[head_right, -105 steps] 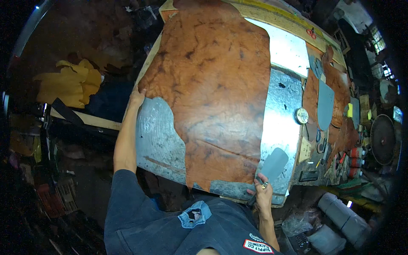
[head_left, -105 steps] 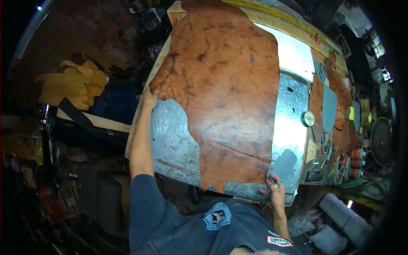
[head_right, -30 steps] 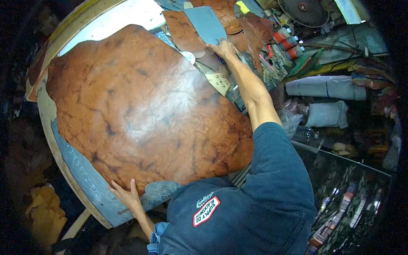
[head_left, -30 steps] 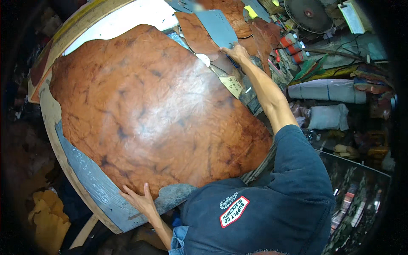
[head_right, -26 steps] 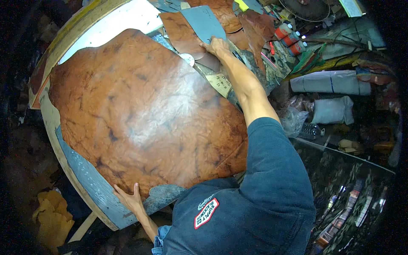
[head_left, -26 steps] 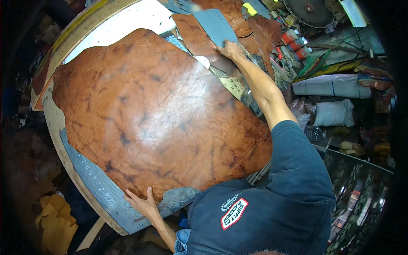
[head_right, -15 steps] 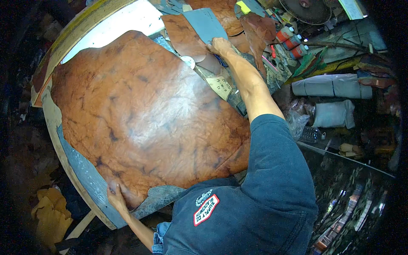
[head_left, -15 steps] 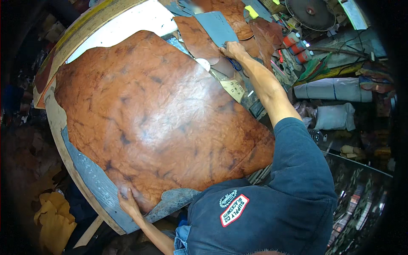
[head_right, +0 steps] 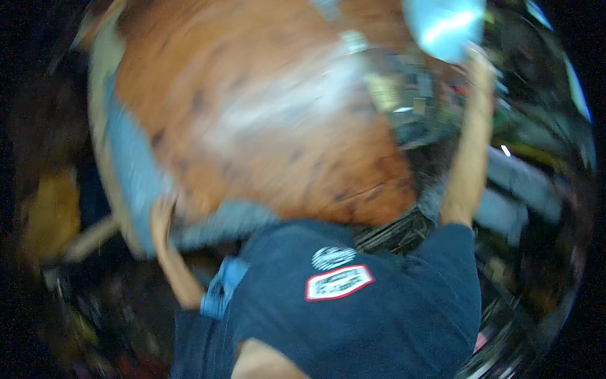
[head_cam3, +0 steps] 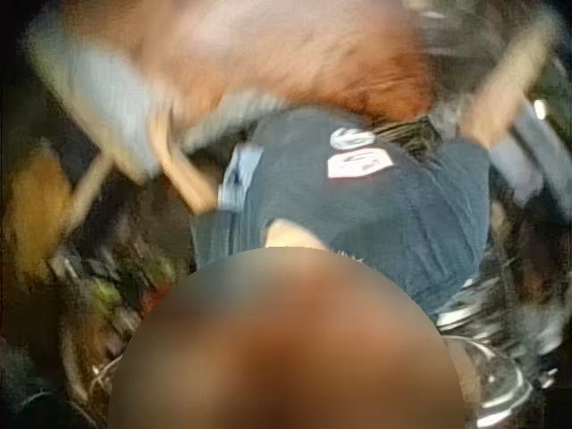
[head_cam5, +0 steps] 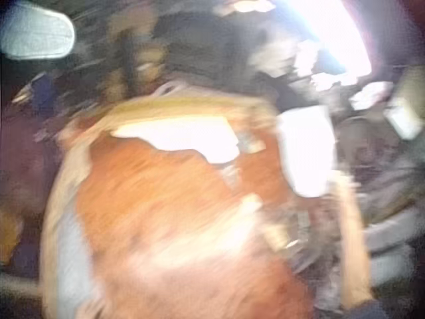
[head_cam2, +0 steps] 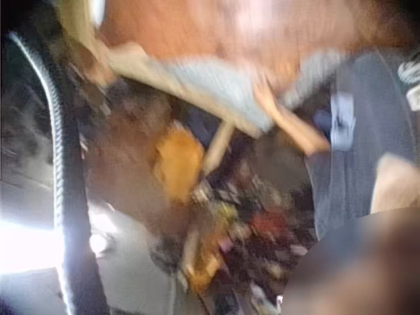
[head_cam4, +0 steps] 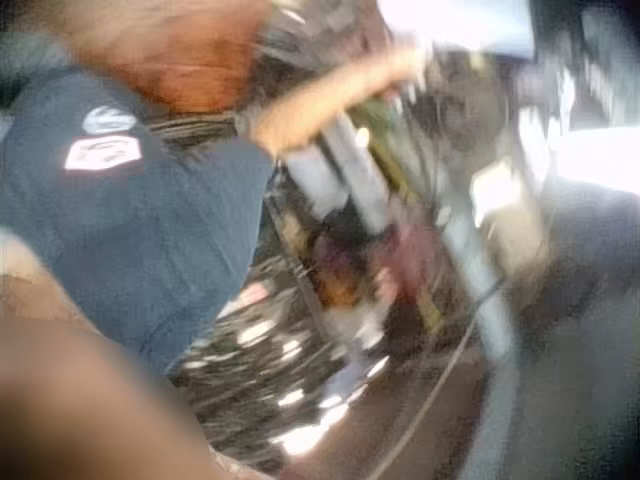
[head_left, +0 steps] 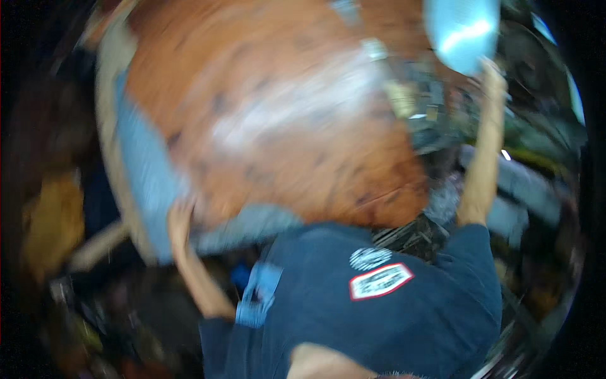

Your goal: Cutting out shoe upper components from leather using metal templates and a knife.

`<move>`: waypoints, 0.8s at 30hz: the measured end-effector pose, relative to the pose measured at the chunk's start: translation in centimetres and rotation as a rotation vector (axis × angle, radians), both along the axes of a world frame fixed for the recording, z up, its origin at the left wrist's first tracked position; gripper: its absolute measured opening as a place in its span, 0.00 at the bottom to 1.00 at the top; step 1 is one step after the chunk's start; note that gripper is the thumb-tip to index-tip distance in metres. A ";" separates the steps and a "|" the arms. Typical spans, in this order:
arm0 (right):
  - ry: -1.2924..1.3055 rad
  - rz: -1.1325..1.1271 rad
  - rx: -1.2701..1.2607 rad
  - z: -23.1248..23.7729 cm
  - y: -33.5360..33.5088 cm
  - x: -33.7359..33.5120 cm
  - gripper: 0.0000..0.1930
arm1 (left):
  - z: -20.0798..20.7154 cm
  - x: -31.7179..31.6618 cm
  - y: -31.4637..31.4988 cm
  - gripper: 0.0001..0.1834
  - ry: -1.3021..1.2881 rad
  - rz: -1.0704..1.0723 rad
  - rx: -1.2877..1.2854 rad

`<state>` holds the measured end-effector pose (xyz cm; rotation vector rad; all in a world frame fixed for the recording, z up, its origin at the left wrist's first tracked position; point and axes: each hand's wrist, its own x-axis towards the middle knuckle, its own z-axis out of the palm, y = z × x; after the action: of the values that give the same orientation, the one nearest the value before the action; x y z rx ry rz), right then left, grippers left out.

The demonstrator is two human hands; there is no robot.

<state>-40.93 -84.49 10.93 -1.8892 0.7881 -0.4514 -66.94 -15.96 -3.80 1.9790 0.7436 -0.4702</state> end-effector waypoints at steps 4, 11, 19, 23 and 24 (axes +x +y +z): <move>-0.134 0.610 0.369 -3.1 3.7 -9.3 0.17 | -4.2 0.3 1.2 0.12 -0.126 -0.019 -0.013; 0.212 0.631 0.427 -9.0 15.2 -16.3 0.17 | -1.7 -2.1 1.8 0.10 0.002 0.058 -0.303; 0.362 0.793 -0.304 1.6 18.0 -13.4 0.15 | -1.2 -3.3 3.6 0.10 -0.008 0.010 -0.511; 0.162 1.264 -0.817 8.2 22.4 -8.8 0.18 | -2.0 -3.6 3.8 0.12 0.025 -0.086 -0.424; 0.098 1.367 -1.019 9.5 24.2 -7.4 0.17 | -2.2 -3.6 3.9 0.13 0.029 -0.096 -0.424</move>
<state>-48.32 -60.25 20.40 -2.8263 -0.9579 0.1974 -70.56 -12.03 -5.98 1.6160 0.5166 -0.6569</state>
